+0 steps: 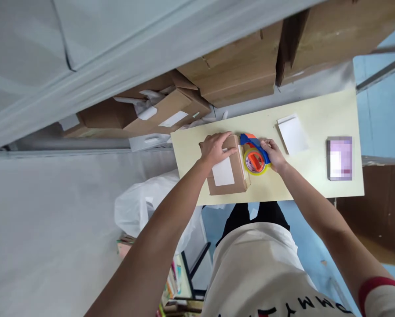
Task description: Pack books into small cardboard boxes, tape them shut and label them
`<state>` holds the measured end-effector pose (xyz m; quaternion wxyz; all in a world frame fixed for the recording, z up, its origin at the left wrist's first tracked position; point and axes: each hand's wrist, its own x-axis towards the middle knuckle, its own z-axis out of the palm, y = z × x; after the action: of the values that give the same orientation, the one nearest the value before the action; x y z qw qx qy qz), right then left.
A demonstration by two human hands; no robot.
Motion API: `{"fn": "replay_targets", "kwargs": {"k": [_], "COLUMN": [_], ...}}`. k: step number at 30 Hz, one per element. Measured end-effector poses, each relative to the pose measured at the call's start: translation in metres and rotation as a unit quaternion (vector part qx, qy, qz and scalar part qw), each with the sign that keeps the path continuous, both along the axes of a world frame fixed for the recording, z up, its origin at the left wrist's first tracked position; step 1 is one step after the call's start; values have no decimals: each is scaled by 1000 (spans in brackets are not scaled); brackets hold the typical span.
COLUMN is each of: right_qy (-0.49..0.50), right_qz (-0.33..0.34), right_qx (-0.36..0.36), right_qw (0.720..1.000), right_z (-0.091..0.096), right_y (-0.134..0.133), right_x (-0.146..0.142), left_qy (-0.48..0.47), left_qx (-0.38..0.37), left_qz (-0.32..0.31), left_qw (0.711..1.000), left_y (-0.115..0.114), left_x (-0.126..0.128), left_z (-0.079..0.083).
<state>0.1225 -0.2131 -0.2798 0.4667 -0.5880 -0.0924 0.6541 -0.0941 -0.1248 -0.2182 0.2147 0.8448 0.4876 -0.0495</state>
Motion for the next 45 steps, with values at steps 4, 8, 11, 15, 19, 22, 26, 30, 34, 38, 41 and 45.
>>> {"fn": "replay_targets", "kwargs": {"k": [4,8,11,15,19,22,26,30,34,38,41,45], "right_qy": [-92,-126,-119,-93,-75,-42,-64,-122,-120,-68,-61,-75], "right_qz": [95,226,269,300,291,307,248,147,133,200,216,216], "right_qx": [44,57,58,49,29,18,0,19,37,56,63,68], "right_qw": [990,964,954,948,953,951,967,981,983,976,972,971], "right_z": [5,7,13,25,28,26,25,20,21,28,29,31], "right_y": [-12,-21,-25,-44,-108,-174,-228,-196,-105,-41,-31,-50], "right_x": [5,16,26,35,30,14,-15,-27,-11,6,10,13], "left_qy": [-21,-21,-6,7,13,12,0,30,87,39,28,28], "left_qx": [15,20,17,15,13,12,18,24,69,60,34,37], "left_qz": [-6,-11,-8,-12,3,30,73,211,214,-22,-22,8], "left_qw": [1000,1000,1000,1000,1000,999,997,977,971,997,999,999], "left_y": [2,5,5,2,-4,-7,-13,-34,-55,-50,-42,-42], "left_x": [-1,0,1,1,2,2,-2,-19,-33,-26,-19,-19], "left_z": [-2,-2,-5,-7,-6,-6,-9,-3,12,14,9,5]}}
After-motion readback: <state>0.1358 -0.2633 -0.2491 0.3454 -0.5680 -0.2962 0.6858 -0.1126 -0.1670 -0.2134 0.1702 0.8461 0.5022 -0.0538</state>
